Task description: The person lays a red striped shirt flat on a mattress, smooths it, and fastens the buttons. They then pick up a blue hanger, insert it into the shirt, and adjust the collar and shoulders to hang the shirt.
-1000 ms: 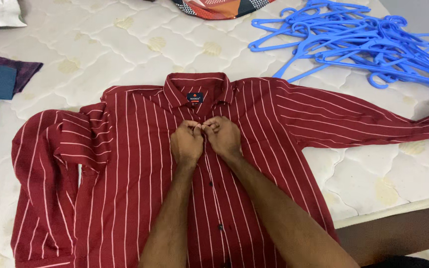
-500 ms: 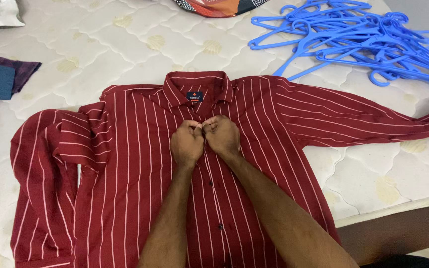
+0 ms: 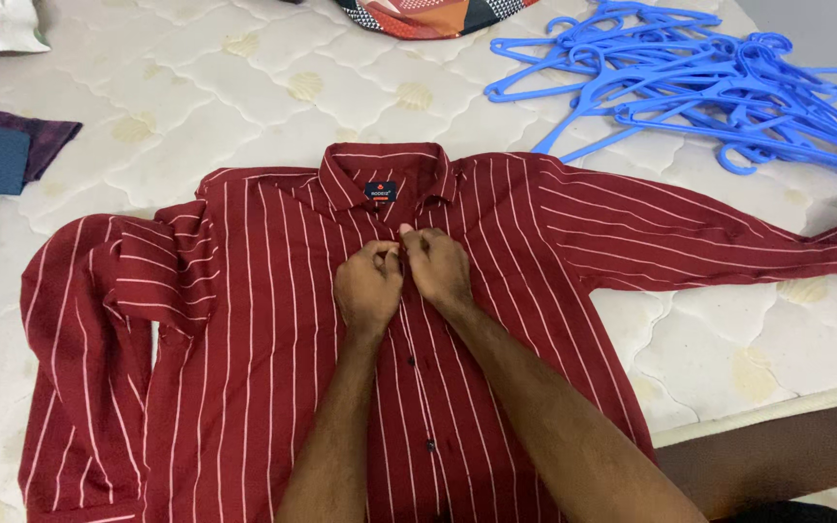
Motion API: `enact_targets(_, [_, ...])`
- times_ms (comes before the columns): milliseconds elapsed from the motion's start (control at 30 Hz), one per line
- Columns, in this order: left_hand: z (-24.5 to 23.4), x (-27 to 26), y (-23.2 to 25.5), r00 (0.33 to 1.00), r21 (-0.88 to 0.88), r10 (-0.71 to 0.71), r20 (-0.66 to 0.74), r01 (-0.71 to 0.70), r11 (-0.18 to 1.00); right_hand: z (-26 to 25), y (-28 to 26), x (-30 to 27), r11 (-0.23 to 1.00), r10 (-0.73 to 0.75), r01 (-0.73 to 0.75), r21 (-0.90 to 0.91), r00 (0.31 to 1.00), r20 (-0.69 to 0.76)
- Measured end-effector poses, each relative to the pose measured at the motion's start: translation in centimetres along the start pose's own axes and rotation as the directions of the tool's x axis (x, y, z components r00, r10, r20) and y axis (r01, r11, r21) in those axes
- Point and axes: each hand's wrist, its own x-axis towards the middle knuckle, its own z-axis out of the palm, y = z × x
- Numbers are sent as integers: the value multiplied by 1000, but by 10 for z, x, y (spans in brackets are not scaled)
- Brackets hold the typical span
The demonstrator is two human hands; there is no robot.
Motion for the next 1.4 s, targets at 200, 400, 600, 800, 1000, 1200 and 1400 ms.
enact_targets(200, [5, 3, -4, 999, 34, -36, -28, 37, 999, 1, -6, -6, 987, -159, 161, 1, 978, -133])
enact_targets(400, [-3, 1, 7, 999, 58, -45, 5, 45, 997, 8, 7, 1, 981, -184, 192, 43, 972, -148])
enact_targets(600, [-5, 2, 21, 988, 168, -150, 41, 141, 976, 6, 16, 9, 973, 45, 3, 229, 977, -207])
enact_targets(800, [4, -7, 10, 996, 165, -7, -92, 22, 986, -1, 2, -6, 957, -20, 79, 278, 978, -208])
enact_targets(1000, [2, -30, 1, 916, -176, -107, -386, 41, 984, -10, -14, -44, 982, -121, 144, 122, 977, -175])
enact_targets(1200, [-37, -106, 40, 990, 205, -79, -117, 102, 973, -32, -19, -93, 992, -9, 22, 121, 994, -111])
enact_targets(1400, [-39, -151, 33, 997, 266, 47, -61, -29, 964, -38, -40, -166, 987, 63, -81, -135, 989, -132])
